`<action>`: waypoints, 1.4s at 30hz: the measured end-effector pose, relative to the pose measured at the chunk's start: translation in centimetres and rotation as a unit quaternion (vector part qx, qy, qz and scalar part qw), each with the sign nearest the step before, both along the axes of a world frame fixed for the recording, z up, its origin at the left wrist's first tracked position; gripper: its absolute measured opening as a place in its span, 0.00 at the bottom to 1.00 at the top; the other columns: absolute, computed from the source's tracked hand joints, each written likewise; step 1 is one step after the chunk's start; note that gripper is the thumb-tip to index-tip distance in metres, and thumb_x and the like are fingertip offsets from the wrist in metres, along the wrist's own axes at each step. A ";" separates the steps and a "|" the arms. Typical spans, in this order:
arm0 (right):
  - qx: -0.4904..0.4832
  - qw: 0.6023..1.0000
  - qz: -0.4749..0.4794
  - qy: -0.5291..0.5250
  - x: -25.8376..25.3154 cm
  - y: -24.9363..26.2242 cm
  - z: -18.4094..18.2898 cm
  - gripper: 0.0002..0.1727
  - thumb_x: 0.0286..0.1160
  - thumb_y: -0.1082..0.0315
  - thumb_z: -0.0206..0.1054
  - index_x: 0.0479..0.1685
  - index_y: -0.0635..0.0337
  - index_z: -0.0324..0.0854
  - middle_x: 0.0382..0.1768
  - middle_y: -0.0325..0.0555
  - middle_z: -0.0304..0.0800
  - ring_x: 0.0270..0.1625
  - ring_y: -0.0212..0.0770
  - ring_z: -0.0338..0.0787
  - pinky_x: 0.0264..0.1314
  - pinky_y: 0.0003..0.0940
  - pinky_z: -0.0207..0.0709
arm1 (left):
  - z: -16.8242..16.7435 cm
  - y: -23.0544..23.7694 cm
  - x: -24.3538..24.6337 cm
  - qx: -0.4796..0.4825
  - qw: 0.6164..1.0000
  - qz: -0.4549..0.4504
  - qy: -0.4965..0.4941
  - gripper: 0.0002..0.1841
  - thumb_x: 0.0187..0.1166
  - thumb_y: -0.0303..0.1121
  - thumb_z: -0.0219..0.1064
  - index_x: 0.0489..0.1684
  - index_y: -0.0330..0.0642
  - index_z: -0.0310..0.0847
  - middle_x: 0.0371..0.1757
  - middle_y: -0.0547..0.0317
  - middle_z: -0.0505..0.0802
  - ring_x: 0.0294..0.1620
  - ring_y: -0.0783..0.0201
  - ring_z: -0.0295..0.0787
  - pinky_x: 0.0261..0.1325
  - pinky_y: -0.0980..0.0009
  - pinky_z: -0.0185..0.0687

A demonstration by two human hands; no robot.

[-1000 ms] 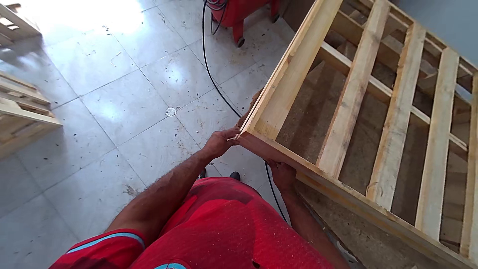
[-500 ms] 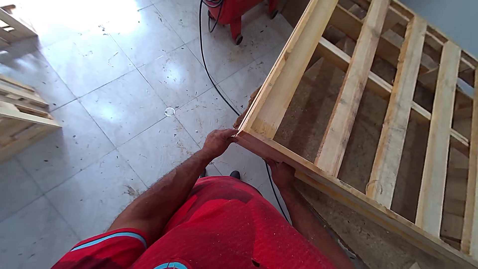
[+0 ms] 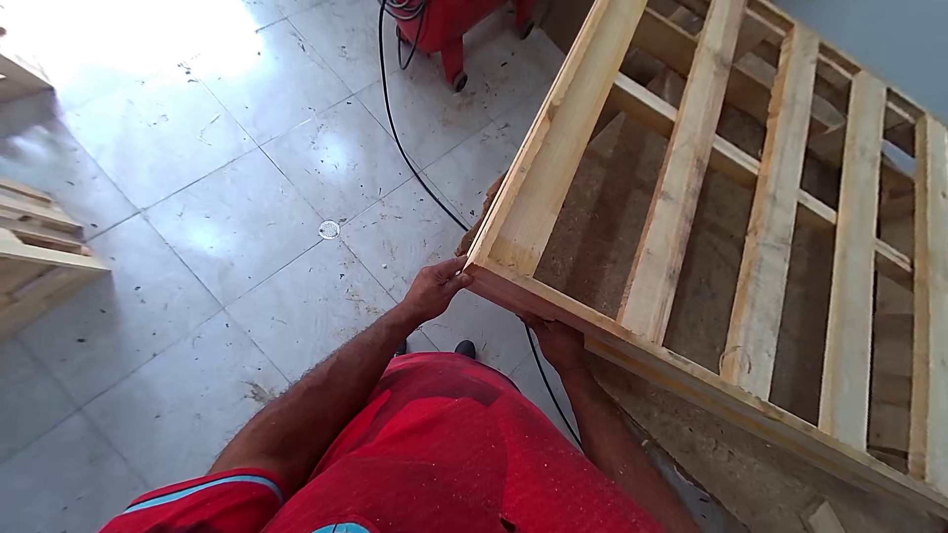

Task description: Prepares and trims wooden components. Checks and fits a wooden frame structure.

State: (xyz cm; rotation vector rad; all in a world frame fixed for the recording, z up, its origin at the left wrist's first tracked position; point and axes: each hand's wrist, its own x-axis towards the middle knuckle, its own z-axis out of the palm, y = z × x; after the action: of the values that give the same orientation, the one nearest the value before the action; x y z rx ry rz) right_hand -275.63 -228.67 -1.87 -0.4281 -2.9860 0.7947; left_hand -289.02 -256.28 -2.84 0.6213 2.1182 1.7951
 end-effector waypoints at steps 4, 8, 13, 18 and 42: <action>0.001 1.000 0.006 -0.010 -0.3 0.1 0.3 0.28 0.77 0.38 0.69 0.60 0.51 0.90 0.58 0.49 0.95 0.68 0.49 0.90 0.75 0.64 0.75 | 0.2 0.1 -0.4 0.022 1.000 -0.008 -0.003 0.15 0.86 0.35 0.66 0.66 0.45 0.87 0.56 0.60 0.96 0.58 0.70 0.93 0.69 0.61 0.87; 0.015 1.000 0.011 -0.014 -0.5 0.2 0.2 0.29 0.76 0.36 0.69 0.60 0.50 0.90 0.58 0.49 0.94 0.68 0.50 0.89 0.75 0.64 0.75 | 0.0 -0.1 -1.1 0.021 0.999 -0.023 -0.008 0.14 0.85 0.33 0.67 0.65 0.43 0.88 0.58 0.60 0.96 0.59 0.71 0.93 0.71 0.63 0.86; 0.007 1.000 0.003 -0.008 -0.7 0.2 0.1 0.30 0.73 0.35 0.71 0.59 0.50 0.90 0.58 0.48 0.95 0.68 0.48 0.89 0.75 0.63 0.75 | -0.3 0.0 -0.6 0.045 0.996 0.008 -0.077 0.18 0.77 0.26 0.74 0.65 0.45 0.89 0.59 0.59 0.96 0.58 0.68 0.94 0.69 0.63 0.88; 0.015 0.999 -0.006 -0.040 -0.1 0.2 -0.2 0.30 0.75 0.36 0.70 0.60 0.52 0.90 0.57 0.52 0.94 0.66 0.55 0.90 0.71 0.69 0.75 | -0.2 0.9 1.9 -0.028 0.982 0.136 -0.130 0.17 0.79 0.32 0.73 0.66 0.47 0.89 0.61 0.62 0.96 0.60 0.70 0.93 0.71 0.62 0.87; 0.054 0.993 0.055 -0.091 -0.6 0.8 1.1 0.24 0.84 0.44 0.64 0.58 0.56 0.89 0.56 0.54 0.94 0.66 0.54 0.90 0.72 0.63 0.76 | -0.8 1.6 2.3 -0.184 0.966 0.179 0.042 0.08 0.81 0.34 0.71 0.50 0.48 0.96 0.59 0.62 0.97 0.60 0.65 0.94 0.70 0.56 0.86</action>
State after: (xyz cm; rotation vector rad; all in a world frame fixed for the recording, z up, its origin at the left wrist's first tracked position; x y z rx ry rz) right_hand -276.27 -227.83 -0.76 -0.3519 -3.2287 0.6283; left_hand -286.68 -254.66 -3.64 0.2338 2.6687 1.4839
